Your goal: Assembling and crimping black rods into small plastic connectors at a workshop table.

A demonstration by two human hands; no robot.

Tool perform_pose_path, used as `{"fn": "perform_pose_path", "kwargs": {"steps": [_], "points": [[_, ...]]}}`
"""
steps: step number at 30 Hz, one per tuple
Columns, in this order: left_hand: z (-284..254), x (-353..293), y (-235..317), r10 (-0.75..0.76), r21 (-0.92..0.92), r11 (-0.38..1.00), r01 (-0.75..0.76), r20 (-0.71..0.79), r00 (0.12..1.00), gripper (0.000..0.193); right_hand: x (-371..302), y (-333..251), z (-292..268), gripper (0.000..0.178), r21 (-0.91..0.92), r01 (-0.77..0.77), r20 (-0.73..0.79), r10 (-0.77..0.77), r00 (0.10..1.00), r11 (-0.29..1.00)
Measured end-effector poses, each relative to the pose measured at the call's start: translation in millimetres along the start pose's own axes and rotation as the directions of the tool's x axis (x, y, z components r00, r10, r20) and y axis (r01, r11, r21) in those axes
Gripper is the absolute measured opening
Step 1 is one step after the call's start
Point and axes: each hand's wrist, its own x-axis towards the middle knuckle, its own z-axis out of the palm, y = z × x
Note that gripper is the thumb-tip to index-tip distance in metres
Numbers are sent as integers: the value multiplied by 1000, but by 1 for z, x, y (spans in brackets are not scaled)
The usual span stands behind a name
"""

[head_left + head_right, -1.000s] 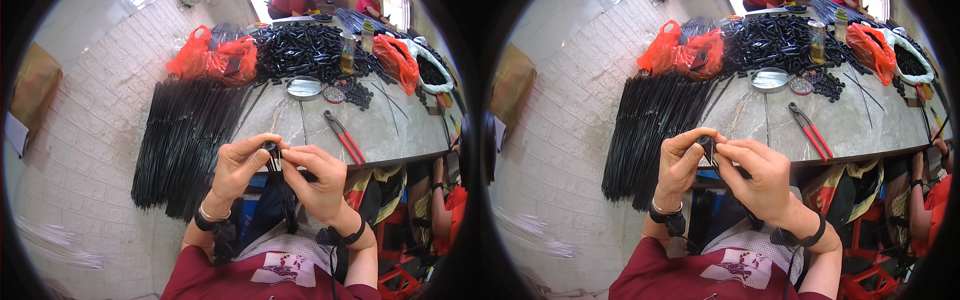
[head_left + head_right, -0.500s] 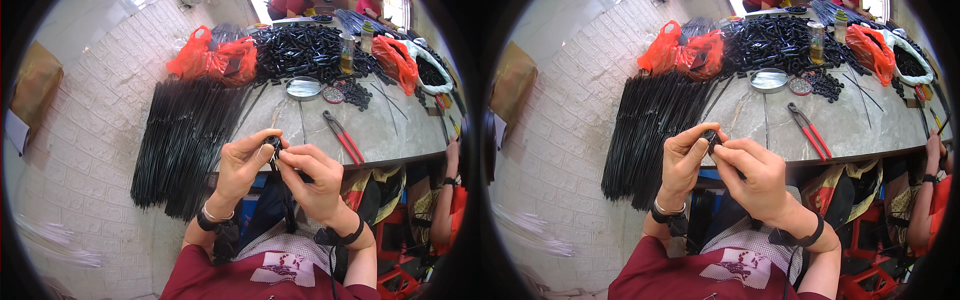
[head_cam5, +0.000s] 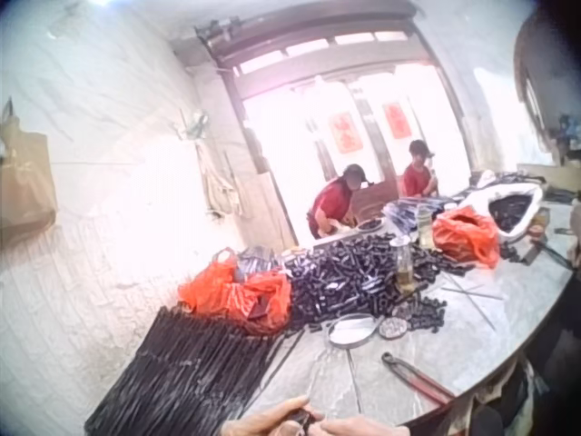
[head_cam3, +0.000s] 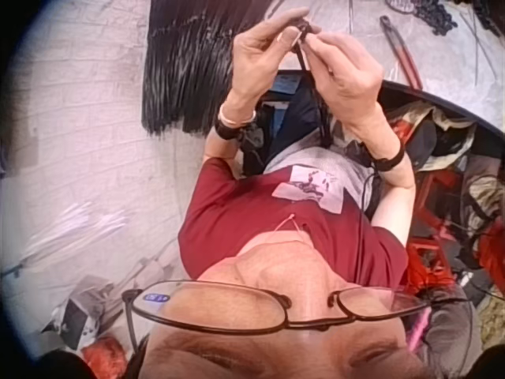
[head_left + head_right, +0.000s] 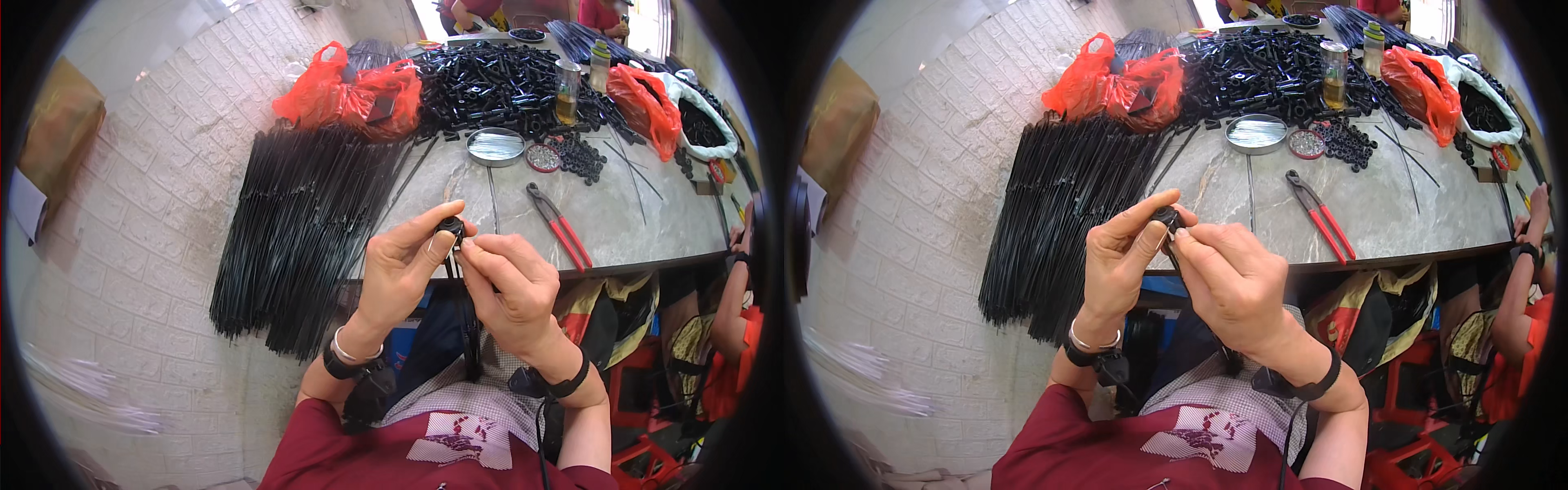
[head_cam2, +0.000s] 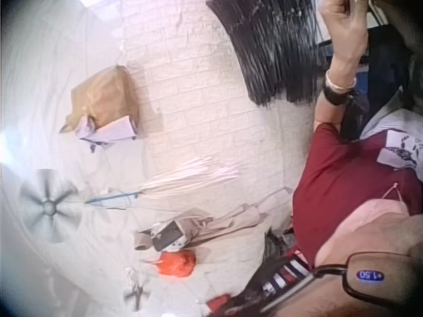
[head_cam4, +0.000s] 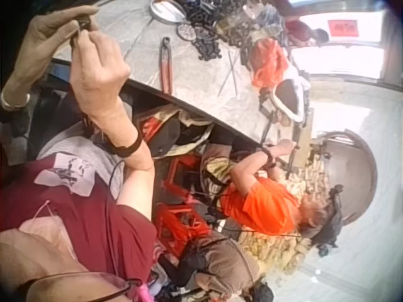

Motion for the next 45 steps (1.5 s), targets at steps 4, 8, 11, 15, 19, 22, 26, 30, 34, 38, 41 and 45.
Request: {"fn": "perform_pose_path", "kwargs": {"steps": [4, 8, 11, 15, 19, 22, 26, 30, 34, 38, 41, 45], "points": [[-8, 1, 5, 14, 117, 993, -24, 80, 997, 30, -2, 1, 1, 20, 19, -13, -15, 14, 1000, 1000], [-7, -2, 3, 16, 66, 998, -20, 67, 998, 30, -2, -3, 3, 21, -30, 28, -9, -28, 1000, 999], [-4, -4, 1, 19, 65, 998, -20, 19, 1000, 30, 0, -2, 4, 22, -67, 46, -4, -46, 999, 997], [-2, -4, 7, 67, 260, 963, -69, 17, 998, 30, 0, 0, 3, 20, -86, 49, -8, -50, 999, 995], [-2, -6, 12, 51, 365, 930, -52, 14, 999, 29, 0, -1, 2, 20, -106, 72, -15, -74, 997, 992], [-5, -10, 10, 34, 362, 932, -20, -33, 999, 31, -1, 0, 2, 20, -37, 41, -17, -42, 999, 998], [-6, -7, 9, -34, 63, 997, 36, -36, 999, 36, -7, 2, -3, 19, 98, -134, 61, 128, 990, 986], [-16, -2, 9, -36, 64, 997, 33, 47, 998, 41, -8, 0, -5, 30, 344, -352, 233, 284, 930, 870], [-14, 3, 5, 49, 62, 996, -58, 132, 990, 43, -7, 4, -9, 31, 368, -354, 304, 249, 920, 860], [-13, 6, 3, 57, 33, 998, -61, 129, 990, 43, -11, 2, -7, 30, 382, -405, 280, 313, 907, 831], [-15, 5, 5, 78, 61, 994, -89, 165, 983, 41, -10, -1, -8, 26, 375, -453, 298, 357, 885, 809], [-15, 4, 8, -10, 104, 995, -7, 161, 987, 36, -10, -5, -6, 21, 429, -526, 277, 447, 850, 734]]}}
